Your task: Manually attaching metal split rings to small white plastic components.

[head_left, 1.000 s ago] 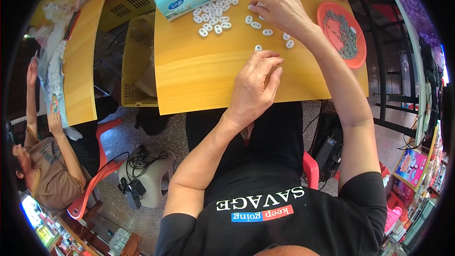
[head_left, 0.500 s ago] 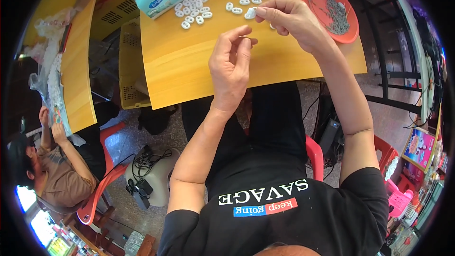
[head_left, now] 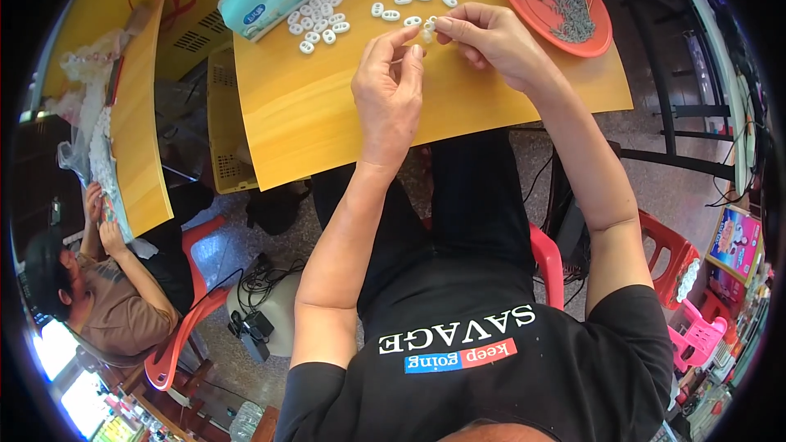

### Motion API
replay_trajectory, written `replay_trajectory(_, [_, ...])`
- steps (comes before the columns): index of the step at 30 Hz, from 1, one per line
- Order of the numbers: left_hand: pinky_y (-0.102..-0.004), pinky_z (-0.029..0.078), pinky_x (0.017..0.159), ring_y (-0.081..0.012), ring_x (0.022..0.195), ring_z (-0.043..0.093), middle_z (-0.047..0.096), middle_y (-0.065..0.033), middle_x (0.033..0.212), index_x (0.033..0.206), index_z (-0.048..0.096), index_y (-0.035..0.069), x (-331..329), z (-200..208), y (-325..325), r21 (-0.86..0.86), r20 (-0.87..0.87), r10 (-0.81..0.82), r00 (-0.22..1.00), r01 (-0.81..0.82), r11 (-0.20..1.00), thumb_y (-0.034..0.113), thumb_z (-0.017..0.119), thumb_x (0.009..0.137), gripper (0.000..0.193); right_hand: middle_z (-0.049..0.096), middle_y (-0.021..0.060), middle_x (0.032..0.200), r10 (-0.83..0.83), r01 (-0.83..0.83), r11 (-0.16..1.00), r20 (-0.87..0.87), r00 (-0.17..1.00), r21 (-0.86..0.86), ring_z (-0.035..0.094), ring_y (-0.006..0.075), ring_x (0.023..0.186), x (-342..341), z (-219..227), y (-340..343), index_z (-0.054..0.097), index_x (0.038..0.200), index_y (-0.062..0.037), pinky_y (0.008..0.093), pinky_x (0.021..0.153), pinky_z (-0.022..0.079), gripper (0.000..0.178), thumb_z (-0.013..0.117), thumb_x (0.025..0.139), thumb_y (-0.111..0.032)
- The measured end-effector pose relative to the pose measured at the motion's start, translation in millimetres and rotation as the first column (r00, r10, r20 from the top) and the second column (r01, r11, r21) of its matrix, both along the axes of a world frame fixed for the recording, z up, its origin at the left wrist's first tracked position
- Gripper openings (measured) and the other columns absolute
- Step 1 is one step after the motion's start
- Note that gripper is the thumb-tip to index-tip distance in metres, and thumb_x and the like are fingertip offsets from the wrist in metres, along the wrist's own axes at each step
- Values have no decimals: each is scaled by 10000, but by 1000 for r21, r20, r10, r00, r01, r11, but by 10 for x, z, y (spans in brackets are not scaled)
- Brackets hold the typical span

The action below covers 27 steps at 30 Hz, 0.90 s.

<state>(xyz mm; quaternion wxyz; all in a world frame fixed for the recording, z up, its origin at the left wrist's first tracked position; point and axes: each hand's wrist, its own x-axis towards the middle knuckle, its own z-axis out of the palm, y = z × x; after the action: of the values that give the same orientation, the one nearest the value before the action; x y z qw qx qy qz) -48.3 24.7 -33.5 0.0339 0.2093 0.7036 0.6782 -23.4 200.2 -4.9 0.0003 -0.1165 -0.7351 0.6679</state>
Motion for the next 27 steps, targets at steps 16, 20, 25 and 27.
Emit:
replay_trajectory(16, [-270,547,743,-153,869,663,658,-99,1030,1163,643,-19,15,49,58,83,-117,-42,992,52,995,117,605,979,232,610,67,960,309,375,559,-606,733,739,641,260,698,152,63,-194,634,891,-32,353,596,521,120,707,834,-108])
replay_trajectory(20, [-264,537,751,-130,844,649,667,-66,955,1161,639,-34,67,53,9,168,81,-136,987,121,978,136,584,998,242,590,76,976,393,251,529,-497,774,810,643,259,738,196,152,-190,627,892,-26,347,596,526,126,704,830,-104])
replay_trajectory(25, [-244,514,722,-105,778,625,669,-45,882,1090,648,-42,72,74,-31,350,324,-256,911,136,927,133,578,1004,208,593,68,995,368,53,718,-442,818,694,632,164,705,264,154,-169,626,943,-11,278,581,522,151,714,822,-34])
replay_trajectory(27, [-233,496,701,-95,748,608,665,-48,880,1052,647,-41,89,86,-31,358,387,-220,896,75,931,133,578,1003,194,612,62,925,303,47,804,-478,825,592,638,141,708,280,131,-186,635,929,-4,266,586,519,124,713,849,-59])
